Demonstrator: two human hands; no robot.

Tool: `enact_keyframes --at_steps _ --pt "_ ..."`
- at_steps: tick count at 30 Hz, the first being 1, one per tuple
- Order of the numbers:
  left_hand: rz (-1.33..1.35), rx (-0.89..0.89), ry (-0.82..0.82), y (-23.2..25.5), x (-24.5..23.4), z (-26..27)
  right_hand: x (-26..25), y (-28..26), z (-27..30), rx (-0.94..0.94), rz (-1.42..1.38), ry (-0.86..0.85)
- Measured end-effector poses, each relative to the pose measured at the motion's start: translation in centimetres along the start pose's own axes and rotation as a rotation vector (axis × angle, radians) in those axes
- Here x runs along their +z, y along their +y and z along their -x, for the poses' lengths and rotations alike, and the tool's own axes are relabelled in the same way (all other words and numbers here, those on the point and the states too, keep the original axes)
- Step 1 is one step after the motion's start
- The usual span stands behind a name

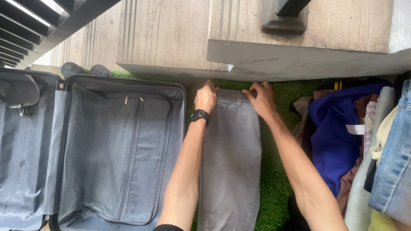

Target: The person folds a pair of light grey trousers on a green mat next to an open suitcase. They smooth the fabric, fold the legs together, and then fold the garment into a compact rectangle before placing it inside the suitcase.

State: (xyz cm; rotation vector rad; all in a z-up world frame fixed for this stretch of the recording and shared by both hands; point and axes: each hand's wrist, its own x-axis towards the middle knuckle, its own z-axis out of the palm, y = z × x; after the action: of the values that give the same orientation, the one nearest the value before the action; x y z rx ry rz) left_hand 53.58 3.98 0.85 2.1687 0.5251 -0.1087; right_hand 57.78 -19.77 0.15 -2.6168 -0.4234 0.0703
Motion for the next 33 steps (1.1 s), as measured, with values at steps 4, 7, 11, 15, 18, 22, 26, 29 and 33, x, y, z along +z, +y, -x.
enact_keyframes --at_steps 4,7,11,15,18,22,26,29,33 --pt "-0.013 -0.037 0.036 1.8 -0.9 1.0 -0.9 0.2 2.5 0.126 -0.162 0.037" --pt "-0.016 -0.067 0.033 1.9 -0.8 1.1 -1.5 0.8 3.6 0.291 -0.382 -0.047" --pt "0.122 -0.13 0.103 1.9 -0.2 0.2 -1.9 2.5 0.7 0.532 -0.487 -0.189" --pt "0.352 -0.283 0.159 2.7 0.5 -1.2 0.5 3.2 -0.7 0.661 -0.847 0.027" --pt "0.282 -0.188 0.134 2.2 0.6 -1.3 1.3 2.8 0.0 0.555 -0.757 0.187" --pt "-0.01 -0.039 0.337 1.9 1.4 1.0 0.7 0.5 1.9 0.495 -0.516 0.327" --pt "0.173 0.026 0.385 1.3 2.4 4.6 0.2 0.7 3.0 0.641 -0.476 0.222" --pt "0.386 -0.09 0.322 1.5 2.1 5.2 0.2 2.1 3.2 0.679 -0.528 0.125" --pt "0.366 -0.181 0.261 1.1 1.8 4.1 1.9 3.7 2.3 0.693 -0.826 0.16"
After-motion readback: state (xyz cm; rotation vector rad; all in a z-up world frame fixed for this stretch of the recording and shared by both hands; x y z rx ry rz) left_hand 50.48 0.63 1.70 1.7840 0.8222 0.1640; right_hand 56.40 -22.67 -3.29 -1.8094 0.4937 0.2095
